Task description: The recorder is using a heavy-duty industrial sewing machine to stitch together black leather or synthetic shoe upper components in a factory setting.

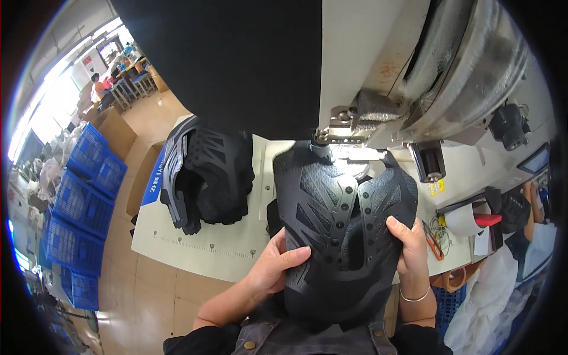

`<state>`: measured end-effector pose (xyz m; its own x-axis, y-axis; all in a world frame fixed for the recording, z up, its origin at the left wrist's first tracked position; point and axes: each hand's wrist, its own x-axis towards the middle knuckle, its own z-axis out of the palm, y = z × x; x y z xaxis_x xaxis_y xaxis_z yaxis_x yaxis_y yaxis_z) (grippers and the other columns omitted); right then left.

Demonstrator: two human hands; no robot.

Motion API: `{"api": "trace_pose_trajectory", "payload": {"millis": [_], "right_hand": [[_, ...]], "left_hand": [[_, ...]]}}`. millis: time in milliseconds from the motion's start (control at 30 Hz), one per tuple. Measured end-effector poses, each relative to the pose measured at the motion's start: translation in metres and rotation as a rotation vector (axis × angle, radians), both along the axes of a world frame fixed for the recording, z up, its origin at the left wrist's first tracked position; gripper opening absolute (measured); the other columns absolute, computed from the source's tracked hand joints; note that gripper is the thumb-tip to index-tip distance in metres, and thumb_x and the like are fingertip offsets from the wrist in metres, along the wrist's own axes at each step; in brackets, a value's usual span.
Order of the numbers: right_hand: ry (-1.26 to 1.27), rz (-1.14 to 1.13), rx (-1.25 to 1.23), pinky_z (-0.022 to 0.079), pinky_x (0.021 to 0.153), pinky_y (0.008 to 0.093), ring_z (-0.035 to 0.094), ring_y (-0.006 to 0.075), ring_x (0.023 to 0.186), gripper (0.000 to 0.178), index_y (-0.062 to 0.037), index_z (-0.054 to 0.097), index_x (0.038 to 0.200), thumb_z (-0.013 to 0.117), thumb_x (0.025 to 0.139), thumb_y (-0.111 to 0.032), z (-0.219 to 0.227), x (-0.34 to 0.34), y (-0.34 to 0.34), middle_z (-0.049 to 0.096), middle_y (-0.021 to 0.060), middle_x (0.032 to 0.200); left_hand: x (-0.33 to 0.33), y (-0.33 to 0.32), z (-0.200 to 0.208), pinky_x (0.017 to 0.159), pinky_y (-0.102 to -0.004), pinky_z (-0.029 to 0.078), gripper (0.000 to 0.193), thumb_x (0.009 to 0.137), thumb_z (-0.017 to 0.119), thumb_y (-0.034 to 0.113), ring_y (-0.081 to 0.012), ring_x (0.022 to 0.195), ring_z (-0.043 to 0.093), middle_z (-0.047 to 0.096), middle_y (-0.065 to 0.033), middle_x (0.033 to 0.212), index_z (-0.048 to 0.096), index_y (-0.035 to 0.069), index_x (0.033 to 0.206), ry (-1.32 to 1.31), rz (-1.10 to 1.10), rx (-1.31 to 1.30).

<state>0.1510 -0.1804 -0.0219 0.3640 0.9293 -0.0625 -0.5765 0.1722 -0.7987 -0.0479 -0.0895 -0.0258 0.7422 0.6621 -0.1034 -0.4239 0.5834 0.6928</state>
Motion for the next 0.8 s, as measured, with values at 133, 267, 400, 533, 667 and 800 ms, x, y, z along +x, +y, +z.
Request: {"api": "trace_pose_trajectory", "payload": {"millis": [133, 267, 400, 533, 667, 800], "right_hand": [[-0.073, -0.060, 0.037, 0.051, 0.074, 0.0290, 0.061, 0.0183, 0.082, 0.028, 0.0042, 0.050, 0.108, 0.054, 0.081, -0.004, 0.006, 0.002, 0.009, 0.061, 0.0116, 0.097], [-0.152, -0.150, 0.073, 0.050, 0.074, 0.0287, 0.061, 0.0173, 0.082, 0.025, 0.0034, 0.053, 0.104, 0.055, 0.081, -0.004, 0.018, -0.001, 0.014, 0.061, 0.0103, 0.094], [-0.173, -0.320, 0.084, 0.050, 0.073, 0.0288, 0.061, 0.0171, 0.080, 0.023, 0.0027, 0.054, 0.103, 0.054, 0.081, -0.004, 0.010, 0.000, 0.017, 0.061, 0.0098, 0.092], [-0.086, -0.232, 0.030, 0.050, 0.073, 0.0287, 0.061, 0.0167, 0.080, 0.026, 0.0038, 0.051, 0.106, 0.053, 0.081, -0.005, 0.010, 0.009, 0.021, 0.060, 0.0108, 0.094], [-0.095, -0.117, 0.110, 0.050, 0.074, 0.0286, 0.060, 0.0171, 0.082, 0.030, 0.0049, 0.047, 0.108, 0.053, 0.081, -0.006, 0.008, 0.006, 0.019, 0.059, 0.0128, 0.097], [-0.205, -0.138, 0.118, 0.050, 0.076, 0.0287, 0.060, 0.0174, 0.084, 0.033, 0.0052, 0.046, 0.110, 0.054, 0.080, -0.008, 0.007, -0.003, 0.009, 0.059, 0.0130, 0.096]], "left_hand": [[-0.009, 0.023, -0.001, 0.081, -0.0318, 0.048, 0.034, 0.076, 0.059, 0.006, -0.0181, 0.088, 0.059, 0.059, -0.0118, 0.100, 0.049, -0.003, 0.108, 0.126, -0.078, 0.038], [-0.003, 0.018, 0.011, 0.073, -0.0294, 0.050, 0.025, 0.076, 0.054, 0.000, -0.0175, 0.080, 0.061, 0.060, -0.0114, 0.093, 0.053, -0.005, 0.100, 0.126, 0.066, 0.071], [0.007, 0.017, 0.015, 0.070, -0.0285, 0.050, 0.021, 0.077, 0.052, -0.002, -0.0169, 0.077, 0.061, 0.061, -0.0107, 0.089, 0.054, -0.005, 0.097, 0.088, 0.182, 0.089], [0.011, 0.026, 0.018, 0.071, -0.0286, 0.049, 0.020, 0.077, 0.052, -0.002, -0.0169, 0.079, 0.060, 0.061, -0.0105, 0.090, 0.054, -0.005, 0.097, 0.075, 0.120, 0.139], [0.014, 0.027, 0.017, 0.070, -0.0279, 0.049, 0.018, 0.078, 0.052, -0.002, -0.0161, 0.076, 0.060, 0.061, -0.0100, 0.089, 0.055, -0.005, 0.096, 0.054, 0.118, 0.182], [0.018, 0.024, 0.015, 0.067, -0.0260, 0.049, 0.015, 0.082, 0.052, 0.002, -0.0136, 0.073, 0.059, 0.061, -0.0083, 0.086, 0.055, -0.004, 0.095, 0.072, 0.157, 0.247]]}}
